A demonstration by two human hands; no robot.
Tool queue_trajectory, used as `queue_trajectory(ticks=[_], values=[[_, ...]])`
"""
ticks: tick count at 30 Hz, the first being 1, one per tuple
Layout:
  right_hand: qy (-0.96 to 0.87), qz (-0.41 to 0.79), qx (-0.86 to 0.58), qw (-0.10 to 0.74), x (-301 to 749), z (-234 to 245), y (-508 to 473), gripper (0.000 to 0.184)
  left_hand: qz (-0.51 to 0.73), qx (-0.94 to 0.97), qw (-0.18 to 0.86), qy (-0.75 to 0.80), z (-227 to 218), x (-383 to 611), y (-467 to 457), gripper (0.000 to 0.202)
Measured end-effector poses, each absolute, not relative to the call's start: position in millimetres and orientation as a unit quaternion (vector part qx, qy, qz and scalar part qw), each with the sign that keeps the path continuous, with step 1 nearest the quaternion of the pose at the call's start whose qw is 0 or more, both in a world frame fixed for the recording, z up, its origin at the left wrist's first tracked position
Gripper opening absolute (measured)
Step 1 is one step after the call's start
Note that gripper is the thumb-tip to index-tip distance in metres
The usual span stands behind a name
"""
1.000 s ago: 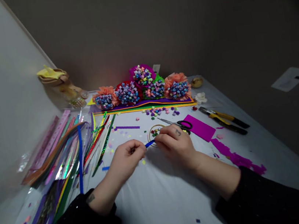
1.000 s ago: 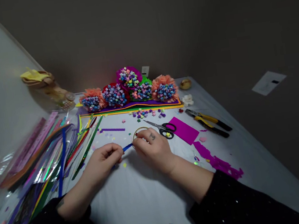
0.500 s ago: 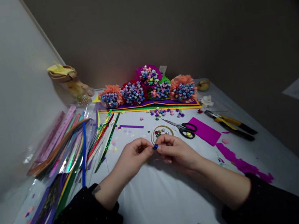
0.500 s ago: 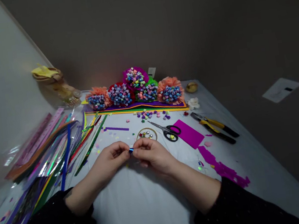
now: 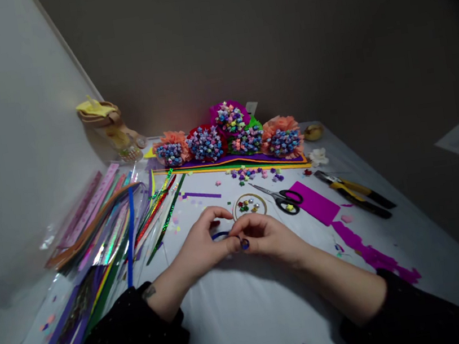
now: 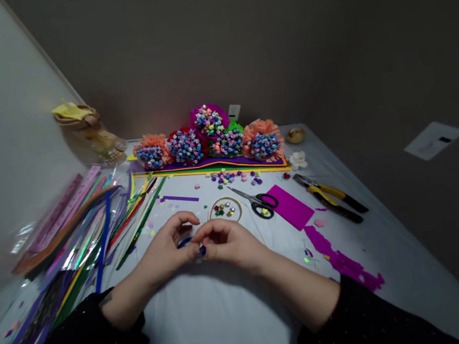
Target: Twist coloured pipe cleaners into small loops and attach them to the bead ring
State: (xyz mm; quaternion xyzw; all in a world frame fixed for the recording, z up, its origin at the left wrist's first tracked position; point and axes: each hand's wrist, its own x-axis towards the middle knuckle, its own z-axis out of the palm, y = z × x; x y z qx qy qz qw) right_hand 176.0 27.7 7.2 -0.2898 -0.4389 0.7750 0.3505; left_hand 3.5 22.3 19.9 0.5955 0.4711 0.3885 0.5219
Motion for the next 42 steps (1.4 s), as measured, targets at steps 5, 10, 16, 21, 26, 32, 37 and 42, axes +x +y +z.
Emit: queue_trajectory(ticks=[5, 10, 16, 21, 26, 32, 37, 42], values=[[-0.499, 0.705, -0.305, 0.401, 177.9, 5.0, 30.2, 0.025, 0.438, 0.658, 0.425, 0.442, 21.7, 2.6, 18.6, 0.019], [-0.447, 0.711, -0.340, 0.424, 176.6, 3.7, 27.4, 0.024, 0.409, 0.716, 0.388, 0.411, 27.2, 5.8, 12.6, 0.007], [-0.427, 0.713, -0.358, 0.425, 174.4, 4.1, 25.3, 0.024, 0.380, 0.719, 0.369, 0.451, 25.7, 9.6, 11.4, 0.013], [-0.431, 0.713, -0.371, 0.410, 172.7, 7.6, 25.3, 0.025, 0.368, 0.717, 0.363, 0.468, 25.6, 10.7, 12.2, 0.013], [-0.484, 0.668, -0.409, 0.390, 173.3, 9.8, 26.9, 0.026, 0.334, 0.723, 0.367, 0.481, 24.6, 9.9, 13.0, 0.012], [-0.555, 0.598, -0.442, 0.372, 176.4, 11.4, 30.2, 0.020, 0.308, 0.738, 0.346, 0.491, 22.2, 7.1, 14.8, 0.010], [-0.630, 0.505, -0.464, 0.364, 176.2, 13.0, 29.6, 0.011, 0.284, 0.759, 0.321, 0.489, 23.5, 5.5, 14.9, 0.010], [-0.604, 0.519, -0.482, 0.366, 174.4, 13.0, 28.4, 0.011, 0.303, 0.752, 0.316, 0.493, 22.7, 6.4, 15.2, 0.011]])
